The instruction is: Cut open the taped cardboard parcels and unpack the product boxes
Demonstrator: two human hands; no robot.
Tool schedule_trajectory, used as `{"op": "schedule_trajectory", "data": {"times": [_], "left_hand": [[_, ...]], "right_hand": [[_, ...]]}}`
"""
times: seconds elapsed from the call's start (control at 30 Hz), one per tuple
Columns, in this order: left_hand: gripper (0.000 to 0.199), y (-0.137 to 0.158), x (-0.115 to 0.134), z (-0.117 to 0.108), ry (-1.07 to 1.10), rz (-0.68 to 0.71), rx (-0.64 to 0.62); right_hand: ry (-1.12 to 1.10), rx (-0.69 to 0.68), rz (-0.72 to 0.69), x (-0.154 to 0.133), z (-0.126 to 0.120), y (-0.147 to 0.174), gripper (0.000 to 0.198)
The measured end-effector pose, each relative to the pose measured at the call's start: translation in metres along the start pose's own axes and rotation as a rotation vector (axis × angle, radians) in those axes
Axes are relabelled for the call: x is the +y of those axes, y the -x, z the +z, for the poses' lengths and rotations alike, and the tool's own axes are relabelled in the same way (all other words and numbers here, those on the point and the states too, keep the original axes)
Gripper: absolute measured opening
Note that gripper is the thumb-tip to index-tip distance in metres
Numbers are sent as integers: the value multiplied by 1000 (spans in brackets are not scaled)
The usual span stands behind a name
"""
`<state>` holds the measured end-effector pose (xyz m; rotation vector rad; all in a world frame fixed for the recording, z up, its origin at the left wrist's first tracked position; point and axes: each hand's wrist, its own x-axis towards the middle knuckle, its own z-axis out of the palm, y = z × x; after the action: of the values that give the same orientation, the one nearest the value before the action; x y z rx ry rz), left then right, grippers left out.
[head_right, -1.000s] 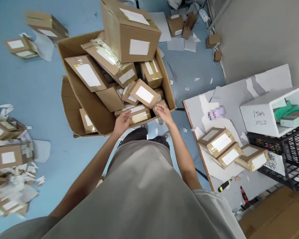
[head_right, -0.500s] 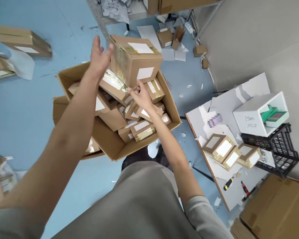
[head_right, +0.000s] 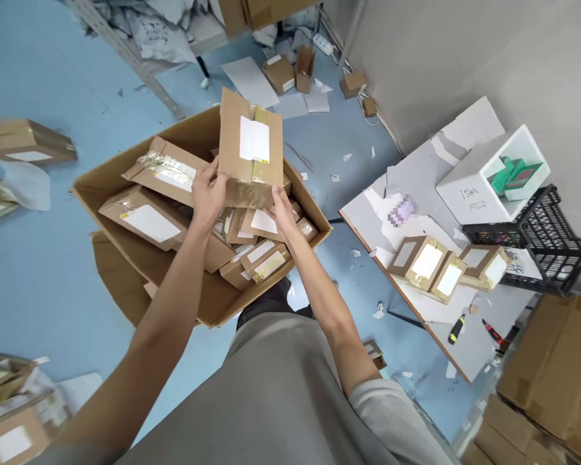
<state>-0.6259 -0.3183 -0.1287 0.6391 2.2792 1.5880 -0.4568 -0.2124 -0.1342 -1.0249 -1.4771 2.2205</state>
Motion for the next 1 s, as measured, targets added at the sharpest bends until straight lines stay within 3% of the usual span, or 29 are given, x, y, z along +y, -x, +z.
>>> {"op": "schedule_trajectory", "data": {"times": [0.07, 0.17, 0.27, 0.43, 0.6, 0.67, 0.77, 0.9, 1.0], "left_hand": [[44, 44, 33, 6, 14, 73, -24], [42, 111, 80, 25, 27, 129, -66], [47, 176, 116, 66, 40, 192, -117], [58, 269, 145, 183, 26, 218, -332], [62, 345, 150, 299, 14, 146, -616], [62, 369, 152, 329, -9, 130, -676], [61, 390, 152, 360, -9, 143, -723], [58, 393, 146, 396, 17, 119, -792], [60, 386, 136, 423, 31, -10, -865]], "right_hand": [[-113, 85, 20, -7, -22, 39, 110], [-154, 164, -82, -21, -64, 113, 106], [-118, 286, -227, -35, -117, 189, 97], [-71, 525, -333, -30, -233, 289, 98], [-127, 732, -256, 8, -348, 355, 107], [-170, 777, -231, 24, -378, 373, 109], [-230, 843, -256, 41, -404, 386, 113], [-242, 857, -265, 58, -431, 391, 107], [-81, 911, -215, 67, -473, 403, 89]]}}
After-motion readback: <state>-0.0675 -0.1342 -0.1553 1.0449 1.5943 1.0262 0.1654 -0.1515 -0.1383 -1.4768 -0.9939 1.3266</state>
